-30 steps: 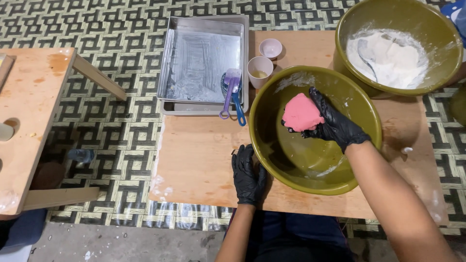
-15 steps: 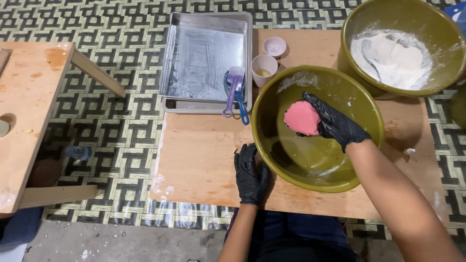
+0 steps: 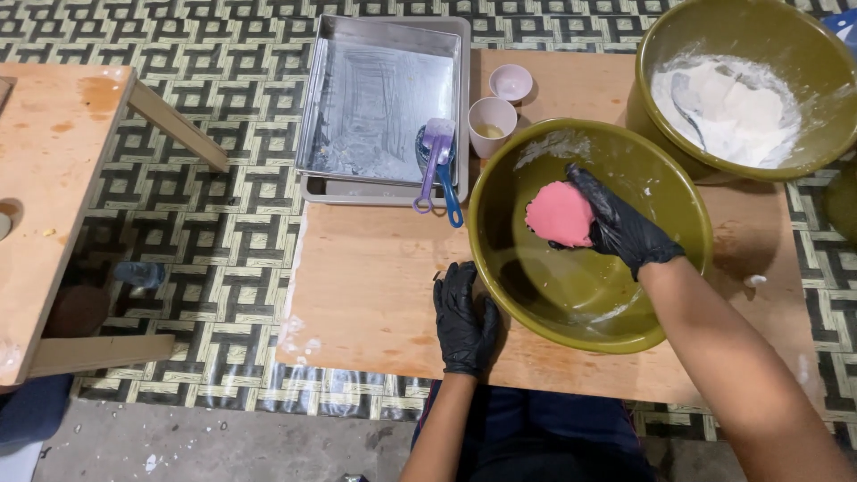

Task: Kneading a small ball of pink dough in a large green mixing bowl on a wooden table.

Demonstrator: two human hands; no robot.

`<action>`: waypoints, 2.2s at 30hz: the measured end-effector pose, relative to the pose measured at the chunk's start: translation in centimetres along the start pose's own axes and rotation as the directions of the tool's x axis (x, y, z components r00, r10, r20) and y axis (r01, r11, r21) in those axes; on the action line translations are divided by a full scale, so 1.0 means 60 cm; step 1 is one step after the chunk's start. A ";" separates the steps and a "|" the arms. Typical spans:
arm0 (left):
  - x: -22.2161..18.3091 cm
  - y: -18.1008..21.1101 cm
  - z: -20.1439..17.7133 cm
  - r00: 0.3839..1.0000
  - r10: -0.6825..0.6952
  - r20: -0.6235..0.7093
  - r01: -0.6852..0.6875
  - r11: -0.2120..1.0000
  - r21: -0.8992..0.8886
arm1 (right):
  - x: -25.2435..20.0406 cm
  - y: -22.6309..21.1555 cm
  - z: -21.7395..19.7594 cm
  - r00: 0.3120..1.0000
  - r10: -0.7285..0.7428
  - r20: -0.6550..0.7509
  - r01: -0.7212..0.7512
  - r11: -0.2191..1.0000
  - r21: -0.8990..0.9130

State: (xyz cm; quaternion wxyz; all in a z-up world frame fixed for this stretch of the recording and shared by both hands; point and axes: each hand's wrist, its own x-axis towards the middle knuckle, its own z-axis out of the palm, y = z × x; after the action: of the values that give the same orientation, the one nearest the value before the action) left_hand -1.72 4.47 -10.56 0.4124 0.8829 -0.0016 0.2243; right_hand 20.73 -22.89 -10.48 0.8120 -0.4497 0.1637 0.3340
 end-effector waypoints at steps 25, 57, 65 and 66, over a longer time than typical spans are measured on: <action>0.002 0.007 -0.004 1.000 0.000 -0.013 0.000 1.000 -0.003 | -0.098 -0.026 0.144 0.995 0.070 0.073 -0.077 0.992 0.100; 0.004 0.008 -0.001 0.999 -0.019 -0.030 0.020 0.999 0.035 | -0.196 0.114 -0.031 0.976 -0.160 0.149 0.095 0.923 0.374; 0.002 0.013 -0.001 0.999 -0.006 -0.039 0.008 0.999 0.042 | -0.219 0.087 0.047 0.965 -0.215 0.152 0.124 0.879 0.460; 0.000 0.014 0.000 0.999 -0.005 -0.049 0.007 0.999 0.043 | -0.219 0.059 0.098 0.964 -0.221 0.150 0.126 0.873 0.471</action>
State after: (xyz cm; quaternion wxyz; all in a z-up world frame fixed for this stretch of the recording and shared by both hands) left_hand -1.86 3.95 -9.94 0.3940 0.8859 0.0159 0.2445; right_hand 8.57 -21.83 -2.07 0.9339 -0.2231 0.1142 0.2548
